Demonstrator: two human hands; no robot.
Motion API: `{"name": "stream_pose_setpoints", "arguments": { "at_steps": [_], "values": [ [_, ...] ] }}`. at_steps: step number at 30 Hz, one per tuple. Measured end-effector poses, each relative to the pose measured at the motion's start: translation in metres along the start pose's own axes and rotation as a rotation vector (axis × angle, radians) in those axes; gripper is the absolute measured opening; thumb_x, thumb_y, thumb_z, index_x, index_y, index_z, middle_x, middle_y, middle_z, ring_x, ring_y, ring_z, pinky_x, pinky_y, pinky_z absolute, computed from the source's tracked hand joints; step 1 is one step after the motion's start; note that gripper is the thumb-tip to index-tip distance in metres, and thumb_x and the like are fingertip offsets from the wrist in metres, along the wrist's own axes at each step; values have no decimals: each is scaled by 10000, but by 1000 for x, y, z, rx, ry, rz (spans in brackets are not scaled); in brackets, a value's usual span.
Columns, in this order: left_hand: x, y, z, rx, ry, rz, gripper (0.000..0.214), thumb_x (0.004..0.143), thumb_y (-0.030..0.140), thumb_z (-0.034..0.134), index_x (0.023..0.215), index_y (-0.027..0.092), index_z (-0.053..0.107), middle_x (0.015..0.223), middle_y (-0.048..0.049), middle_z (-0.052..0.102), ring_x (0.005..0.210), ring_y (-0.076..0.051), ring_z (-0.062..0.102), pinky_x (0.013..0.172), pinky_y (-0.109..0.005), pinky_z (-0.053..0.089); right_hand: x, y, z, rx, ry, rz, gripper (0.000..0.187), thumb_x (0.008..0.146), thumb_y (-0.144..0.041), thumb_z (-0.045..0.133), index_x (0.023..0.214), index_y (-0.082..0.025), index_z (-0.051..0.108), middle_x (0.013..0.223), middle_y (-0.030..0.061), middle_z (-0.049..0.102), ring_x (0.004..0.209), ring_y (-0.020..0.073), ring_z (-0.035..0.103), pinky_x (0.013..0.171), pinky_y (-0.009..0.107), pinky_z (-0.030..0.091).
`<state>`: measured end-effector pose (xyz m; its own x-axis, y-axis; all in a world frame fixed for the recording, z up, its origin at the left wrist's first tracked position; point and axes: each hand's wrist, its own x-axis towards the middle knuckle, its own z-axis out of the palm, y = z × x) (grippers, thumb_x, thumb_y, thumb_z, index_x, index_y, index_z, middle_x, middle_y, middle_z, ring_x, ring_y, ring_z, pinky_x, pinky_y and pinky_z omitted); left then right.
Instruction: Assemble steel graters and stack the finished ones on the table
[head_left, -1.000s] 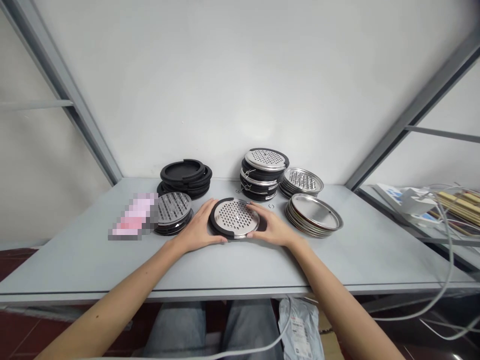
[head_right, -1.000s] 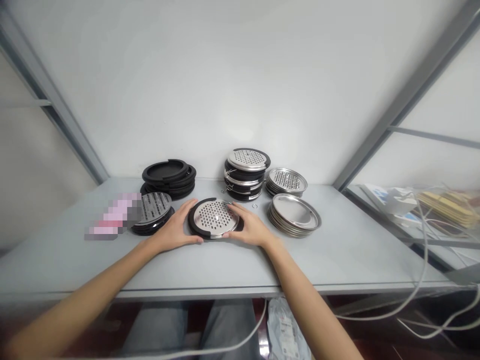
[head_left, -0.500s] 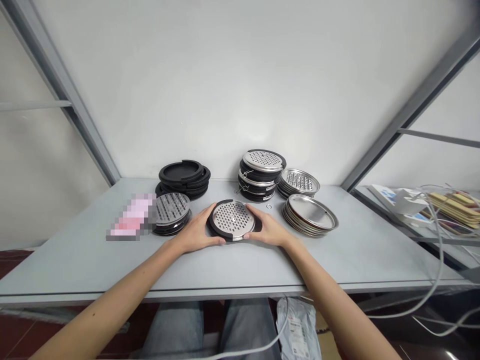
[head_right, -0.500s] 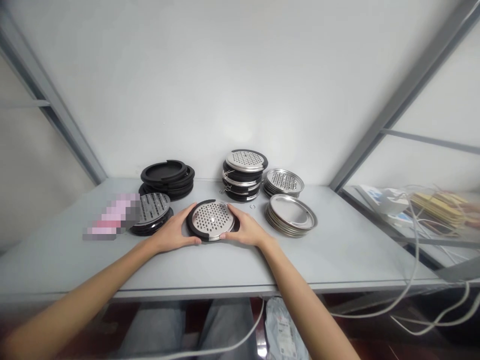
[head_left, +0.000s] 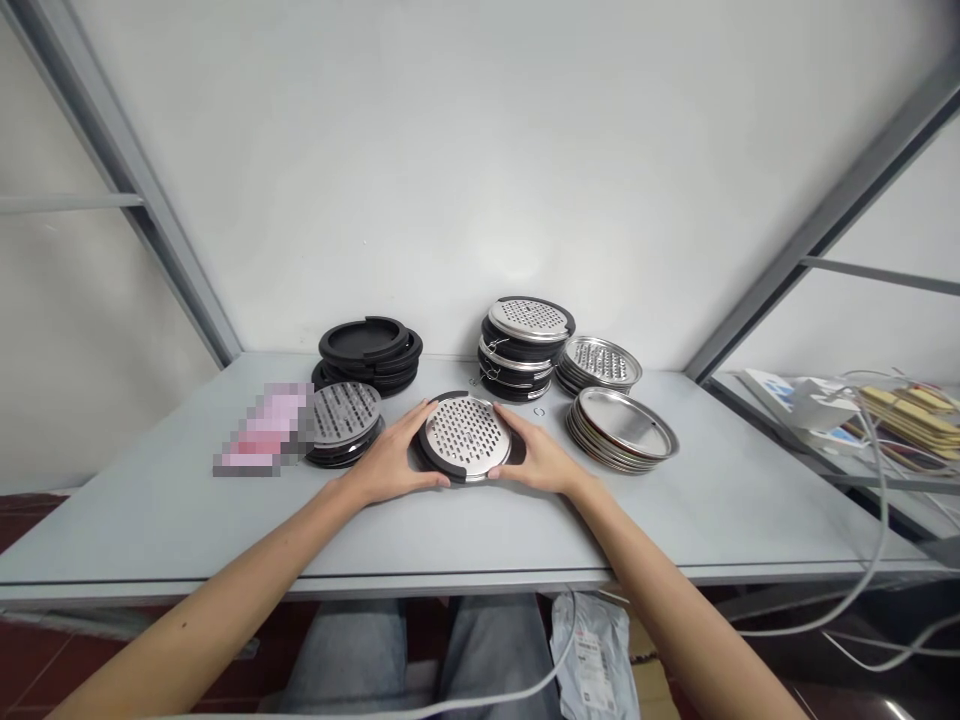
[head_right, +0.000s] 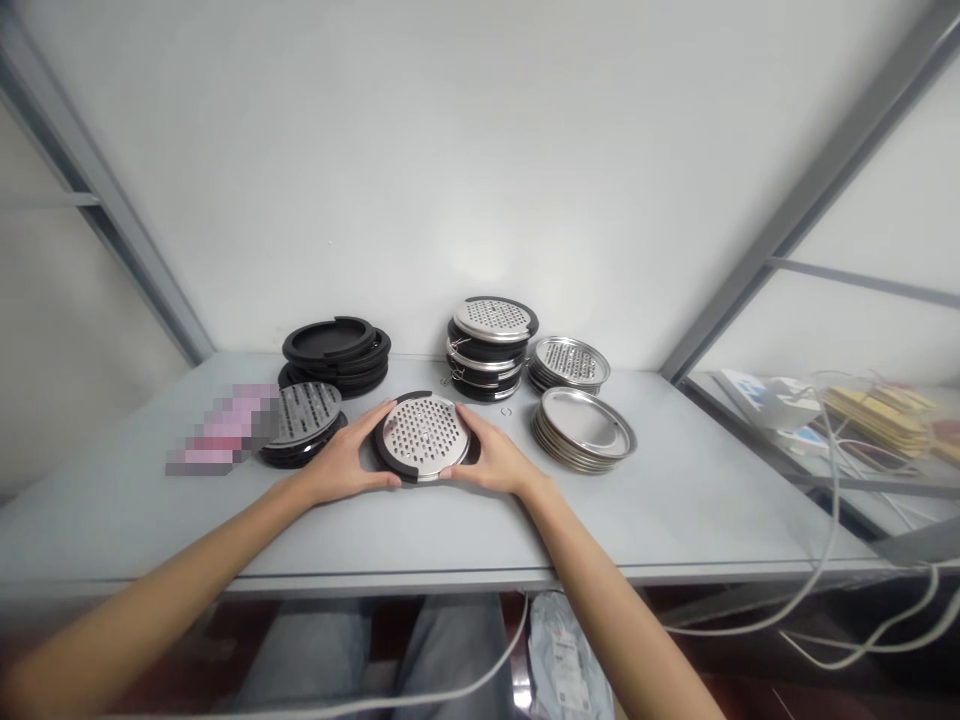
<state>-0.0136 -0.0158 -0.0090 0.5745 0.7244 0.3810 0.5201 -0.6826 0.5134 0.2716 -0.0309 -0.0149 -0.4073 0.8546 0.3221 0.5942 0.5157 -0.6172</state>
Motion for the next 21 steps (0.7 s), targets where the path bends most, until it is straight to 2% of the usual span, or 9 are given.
{"name": "stream_pose_setpoints", "arguments": {
  "at_steps": [6,10,14,18,21],
  "values": [
    [1,13,-5,-19,123,63,1056,642,524,805,1487,287,217,1573,-101,216,1428,-319,248,1155,-499,265,-2,-18,-11,84,182,-108,1138,575,-518,839,1501,-215,251,1532,136,301,1396,338,311,1158,517,241],
    [2,12,0,-37,91,75,1087,648,534,797,1501,270,177,1569,-106,228,1430,-312,244,1161,-475,264,-3,-27,-14,103,255,-159,1122,559,-519,847,1485,-214,293,1533,127,304,1399,346,299,1162,523,225],
    [2,6,3,-29,1,27,1083,661,548,781,1508,244,178,1540,-112,300,1408,-316,297,1160,-467,279,-1,-18,-10,76,185,-87,1075,591,-532,824,1476,-206,308,1501,142,362,1371,345,355,1140,535,269],
    [1,1,4,-10,-32,-6,1043,691,537,760,1508,223,192,1521,-121,335,1388,-320,334,1152,-463,297,1,-2,-6,-1,49,30,1043,578,-563,816,1437,-162,379,1439,186,441,1317,362,429,1102,555,321],
    [0,-1,7,11,-59,-17,984,738,521,725,1507,214,194,1527,-127,323,1402,-316,309,1149,-465,300,2,3,-6,-16,1,53,1009,590,-572,803,1418,-151,408,1419,200,460,1297,361,454,1090,551,340]
  ]
}}
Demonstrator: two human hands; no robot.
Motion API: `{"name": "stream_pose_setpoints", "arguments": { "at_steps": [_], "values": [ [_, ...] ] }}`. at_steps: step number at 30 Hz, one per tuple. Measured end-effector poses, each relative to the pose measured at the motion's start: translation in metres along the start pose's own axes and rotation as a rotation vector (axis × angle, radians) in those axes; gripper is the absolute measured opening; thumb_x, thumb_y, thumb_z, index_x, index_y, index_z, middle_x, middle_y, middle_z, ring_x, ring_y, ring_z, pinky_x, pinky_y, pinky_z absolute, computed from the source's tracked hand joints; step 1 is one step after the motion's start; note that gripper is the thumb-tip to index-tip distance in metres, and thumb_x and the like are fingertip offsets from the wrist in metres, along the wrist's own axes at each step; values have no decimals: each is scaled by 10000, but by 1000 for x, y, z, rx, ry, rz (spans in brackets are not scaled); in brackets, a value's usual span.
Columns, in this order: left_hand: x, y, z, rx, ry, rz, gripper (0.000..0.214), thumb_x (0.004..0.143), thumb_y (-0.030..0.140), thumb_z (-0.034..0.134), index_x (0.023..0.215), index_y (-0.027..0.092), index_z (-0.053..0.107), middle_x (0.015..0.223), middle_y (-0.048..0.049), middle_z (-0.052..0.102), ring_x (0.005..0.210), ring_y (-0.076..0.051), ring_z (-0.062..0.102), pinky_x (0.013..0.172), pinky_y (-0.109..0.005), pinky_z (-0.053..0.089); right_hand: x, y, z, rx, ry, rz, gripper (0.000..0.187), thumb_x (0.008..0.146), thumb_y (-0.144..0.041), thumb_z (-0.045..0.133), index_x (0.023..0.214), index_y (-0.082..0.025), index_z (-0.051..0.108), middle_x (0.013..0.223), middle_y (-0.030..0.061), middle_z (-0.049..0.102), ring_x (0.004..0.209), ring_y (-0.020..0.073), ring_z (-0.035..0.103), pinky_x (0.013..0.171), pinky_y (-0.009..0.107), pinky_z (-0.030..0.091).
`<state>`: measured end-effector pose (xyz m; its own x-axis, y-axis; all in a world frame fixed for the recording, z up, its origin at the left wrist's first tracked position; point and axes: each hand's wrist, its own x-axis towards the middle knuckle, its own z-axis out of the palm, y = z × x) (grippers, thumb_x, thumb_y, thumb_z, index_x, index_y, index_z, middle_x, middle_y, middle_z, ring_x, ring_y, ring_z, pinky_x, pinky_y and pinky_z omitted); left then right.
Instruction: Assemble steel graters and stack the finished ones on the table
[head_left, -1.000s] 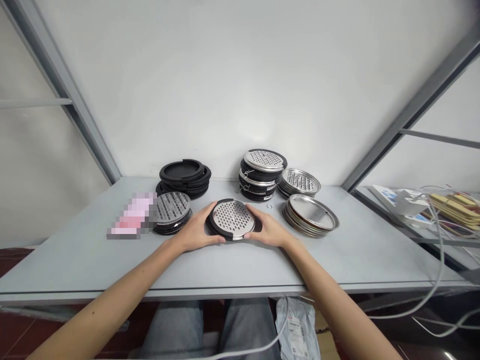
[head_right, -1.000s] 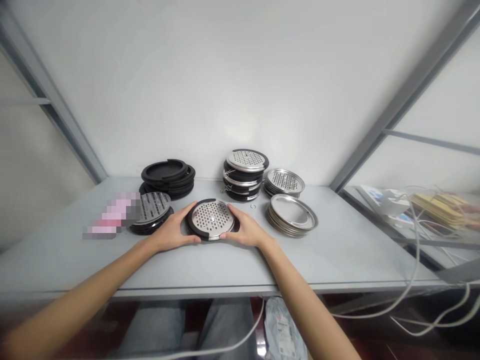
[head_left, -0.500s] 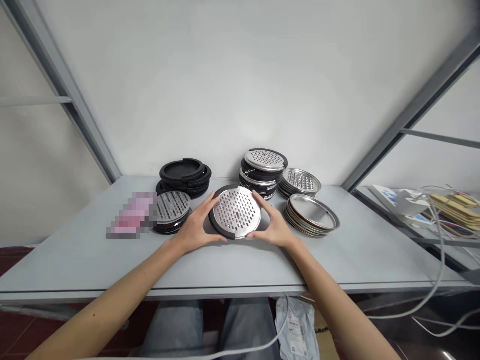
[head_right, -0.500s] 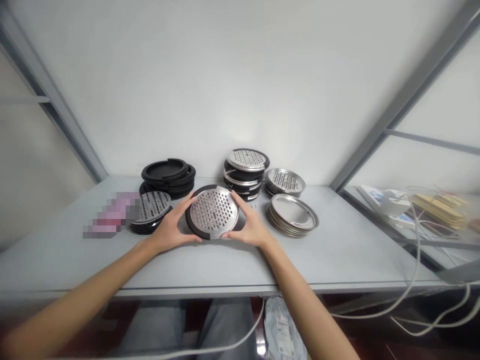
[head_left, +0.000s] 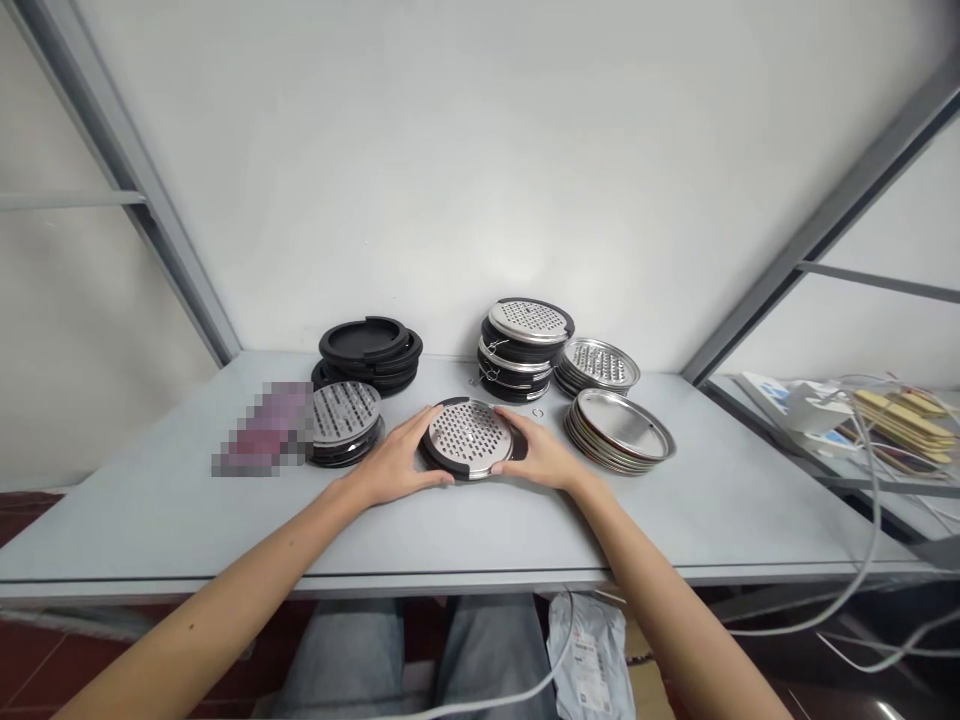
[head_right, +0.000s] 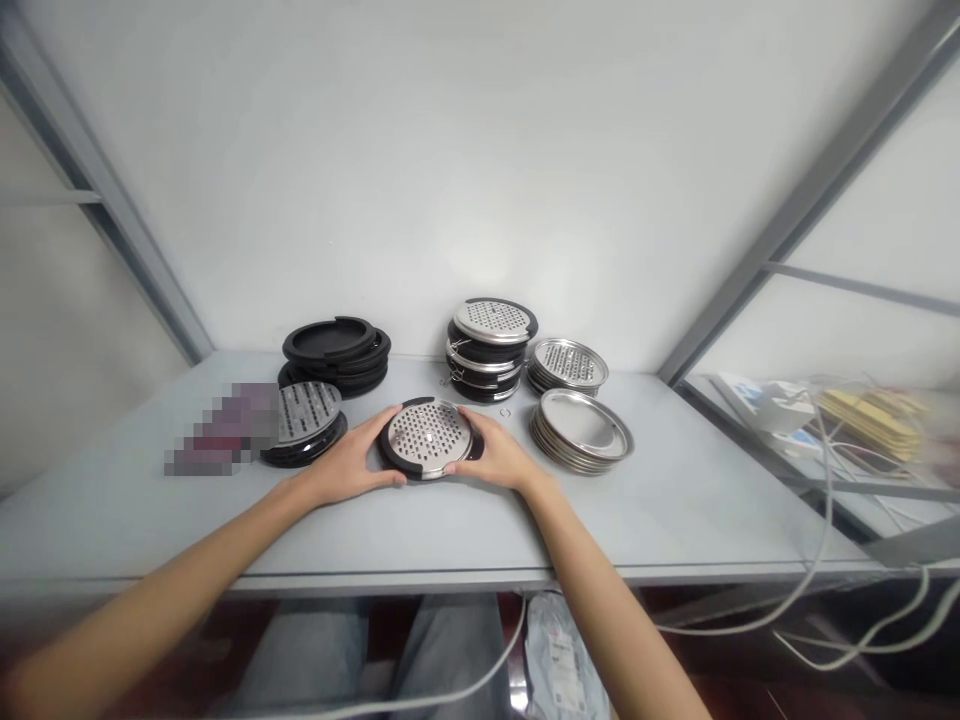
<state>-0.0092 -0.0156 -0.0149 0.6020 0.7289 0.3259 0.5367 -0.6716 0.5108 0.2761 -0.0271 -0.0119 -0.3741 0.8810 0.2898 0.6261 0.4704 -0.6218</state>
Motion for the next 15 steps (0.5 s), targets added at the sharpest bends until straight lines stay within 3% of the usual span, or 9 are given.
{"name": "stream_pose_setpoints", "arguments": {
  "at_steps": [3,5,7,9,12,13,15],
  "values": [
    [0,4,1,60,21,26,886,793,487,681,1495,197,226,1529,-145,311,1406,-310,304,1136,-471,315,1,0,0,11,11,1,980,620,-568,787,1421,-153,405,1415,196,466,1292,355,463,1088,541,351],
    [1,9,-3,117,98,93,747,827,438,654,1454,200,326,1505,-138,358,1370,-294,371,1115,-457,350,2,1,1,18,24,-1,974,627,-566,784,1423,-155,402,1413,194,469,1289,356,466,1088,542,352],
    [3,14,-14,179,271,166,527,853,376,621,1335,208,491,1417,-114,484,1288,-268,478,1083,-431,389,2,2,2,21,33,-1,974,624,-565,787,1424,-164,403,1414,189,470,1290,359,464,1089,550,347],
    [4,12,-32,233,548,150,291,863,332,586,1115,197,635,1208,-94,644,1143,-244,588,1029,-401,434,1,5,3,16,39,12,980,617,-568,789,1426,-172,403,1417,185,467,1296,363,457,1091,559,339],
    [0,-8,-66,268,898,-160,231,869,355,530,828,174,669,849,-68,717,869,-222,672,875,-351,509,0,9,5,2,39,28,992,615,-575,785,1432,-171,394,1431,183,452,1312,358,439,1102,556,323],
    [-3,-18,-76,249,916,-300,246,863,375,528,836,176,670,827,-59,718,831,-218,678,849,-343,517,0,9,5,0,36,26,994,617,-577,784,1434,-171,390,1434,182,448,1316,354,435,1105,551,321],
    [-11,-43,-93,211,785,-523,275,831,420,554,888,181,677,864,-62,725,856,-235,683,856,-355,515,0,9,4,3,32,14,991,623,-580,778,1438,-178,383,1436,179,446,1317,347,436,1105,544,323]
  ]
}}
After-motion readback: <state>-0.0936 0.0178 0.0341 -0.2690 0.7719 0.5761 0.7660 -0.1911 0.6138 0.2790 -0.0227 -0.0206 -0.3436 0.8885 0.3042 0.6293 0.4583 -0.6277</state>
